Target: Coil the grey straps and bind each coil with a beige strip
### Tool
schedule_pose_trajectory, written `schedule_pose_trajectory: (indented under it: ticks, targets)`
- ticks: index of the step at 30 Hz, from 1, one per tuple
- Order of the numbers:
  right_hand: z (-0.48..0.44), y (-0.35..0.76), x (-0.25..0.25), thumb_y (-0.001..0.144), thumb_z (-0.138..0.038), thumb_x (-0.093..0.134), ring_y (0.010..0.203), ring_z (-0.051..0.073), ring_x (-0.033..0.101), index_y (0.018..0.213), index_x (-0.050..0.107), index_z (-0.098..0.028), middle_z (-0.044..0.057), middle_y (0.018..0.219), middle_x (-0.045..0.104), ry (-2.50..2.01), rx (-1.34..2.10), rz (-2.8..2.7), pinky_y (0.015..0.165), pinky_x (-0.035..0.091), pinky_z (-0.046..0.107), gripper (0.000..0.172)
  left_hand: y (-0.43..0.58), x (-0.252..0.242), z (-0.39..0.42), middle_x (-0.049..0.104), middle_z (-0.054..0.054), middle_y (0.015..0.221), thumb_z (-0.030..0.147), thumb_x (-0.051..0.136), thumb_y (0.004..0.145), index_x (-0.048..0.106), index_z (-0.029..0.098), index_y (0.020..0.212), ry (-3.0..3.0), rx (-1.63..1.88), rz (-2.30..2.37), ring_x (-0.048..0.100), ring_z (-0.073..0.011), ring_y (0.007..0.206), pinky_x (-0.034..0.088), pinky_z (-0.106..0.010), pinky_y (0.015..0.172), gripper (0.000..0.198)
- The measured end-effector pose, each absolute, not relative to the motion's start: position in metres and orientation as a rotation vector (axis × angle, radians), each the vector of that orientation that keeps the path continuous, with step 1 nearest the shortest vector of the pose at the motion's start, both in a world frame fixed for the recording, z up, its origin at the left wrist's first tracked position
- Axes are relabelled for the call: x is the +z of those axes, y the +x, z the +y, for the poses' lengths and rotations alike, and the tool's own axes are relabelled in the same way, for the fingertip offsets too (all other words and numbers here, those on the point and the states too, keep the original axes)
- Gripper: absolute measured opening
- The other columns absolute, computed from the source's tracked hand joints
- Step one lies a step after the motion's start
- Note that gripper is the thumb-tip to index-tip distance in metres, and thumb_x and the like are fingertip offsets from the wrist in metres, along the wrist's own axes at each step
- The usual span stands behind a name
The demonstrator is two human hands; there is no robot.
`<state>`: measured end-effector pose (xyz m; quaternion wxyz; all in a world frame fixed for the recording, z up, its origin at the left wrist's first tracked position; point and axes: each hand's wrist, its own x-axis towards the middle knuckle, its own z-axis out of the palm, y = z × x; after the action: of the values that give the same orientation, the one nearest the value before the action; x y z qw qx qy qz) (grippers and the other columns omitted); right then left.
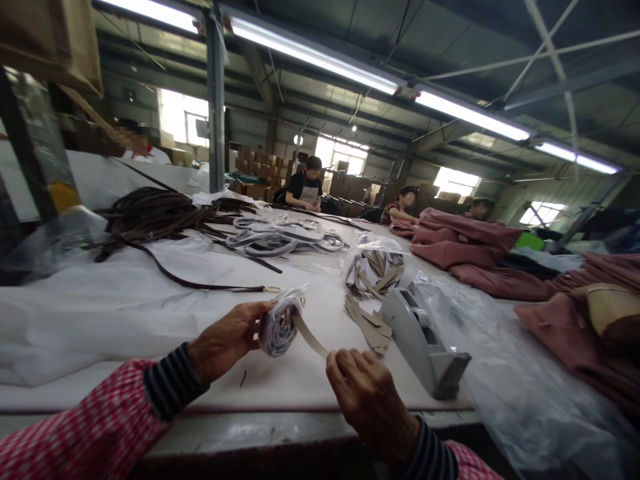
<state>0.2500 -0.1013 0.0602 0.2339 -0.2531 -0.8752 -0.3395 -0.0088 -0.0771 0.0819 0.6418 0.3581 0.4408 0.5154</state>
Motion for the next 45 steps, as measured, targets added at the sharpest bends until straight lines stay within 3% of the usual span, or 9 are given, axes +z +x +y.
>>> schedule_pose_trajectory:
  ticks: [19, 24, 28, 34, 40, 45]
  targets:
    - [-0.095, 0.218, 0.067, 0.095, -0.005, 0.047, 0.067, 0.02, 0.051, 0.098, 0.067, -0.008, 0.008, 0.08, 0.062, -0.419, -0.862, -2.352, 0.058, 0.03, 0.039, 0.021, 0.0, 0.081, -0.085, 0.063, -0.003, 0.079, 0.041, 0.076, 0.069, 0.076, 0.014, 0.087, 0.873, 1.141, 1.099, 0.05, -0.0171, 0.071, 0.043, -0.027, 0.063, 0.033]
    - [-0.092, 0.209, 0.062, 0.095, -0.006, 0.046, 0.066, 0.02, 0.051, 0.093, 0.067, -0.011, 0.007, 0.078, 0.061, -0.398, -0.803, -2.355, 0.057, 0.03, 0.038, 0.022, 0.004, 0.075, -0.089, 0.058, -0.001, 0.076, 0.049, 0.075, 0.073, 0.066, 0.016, 0.078, 1.017, 1.148, 1.1, 0.047, -0.0167, 0.072, 0.042, -0.029, 0.068, 0.035]
    - [-0.086, 0.208, 0.054, 0.098, -0.006, 0.048, 0.068, 0.019, 0.051, 0.096, 0.068, -0.012, 0.005, 0.078, 0.061, -0.473, -0.733, -2.342, 0.058, 0.033, 0.036, 0.021, 0.005, 0.069, -0.083, 0.047, 0.003, 0.064, 0.051, 0.069, 0.081, 0.055, 0.018, 0.07, 1.243, 1.125, 1.165, 0.04, -0.0141, 0.061, 0.034, -0.028, 0.062, 0.037]
    - [-0.073, 0.221, 0.044, 0.099, -0.007, 0.048, 0.101, 0.021, 0.059, 0.091, 0.067, -0.017, 0.011, 0.117, 0.067, -0.687, -0.34, -2.239, 0.082, 0.049, 0.031, 0.024, 0.016, 0.063, -0.074, 0.063, -0.004, 0.086, 0.031, 0.061, 0.094, 0.06, 0.018, 0.077, 2.296, 0.969, 1.261, 0.052, -0.0227, 0.087, 0.039, -0.035, 0.079, 0.021]
    - [-0.056, 0.234, 0.022, 0.097, -0.011, 0.058, 0.081, 0.016, 0.063, 0.081, 0.067, -0.018, 0.004, 0.09, 0.069, -0.833, -0.084, -2.373, 0.071, 0.046, 0.025, 0.02, 0.03, 0.027, -0.063, 0.067, -0.007, 0.097, 0.021, 0.058, 0.097, 0.066, 0.018, 0.091, 2.645, 0.848, 1.22, 0.053, -0.026, 0.097, 0.039, -0.04, 0.087, 0.01]
    - [-0.048, 0.23, 0.048, 0.092, -0.014, 0.07, 0.071, 0.014, 0.062, 0.097, 0.077, -0.022, 0.0, 0.082, 0.067, -0.962, 0.201, -2.446, 0.066, 0.042, 0.023, 0.011, 0.024, 0.017, -0.061, 0.068, -0.005, 0.099, 0.021, 0.061, 0.092, 0.064, 0.02, 0.103, 2.516, 0.945, 1.104, 0.059, -0.0257, 0.097, 0.041, -0.04, 0.089, 0.012]
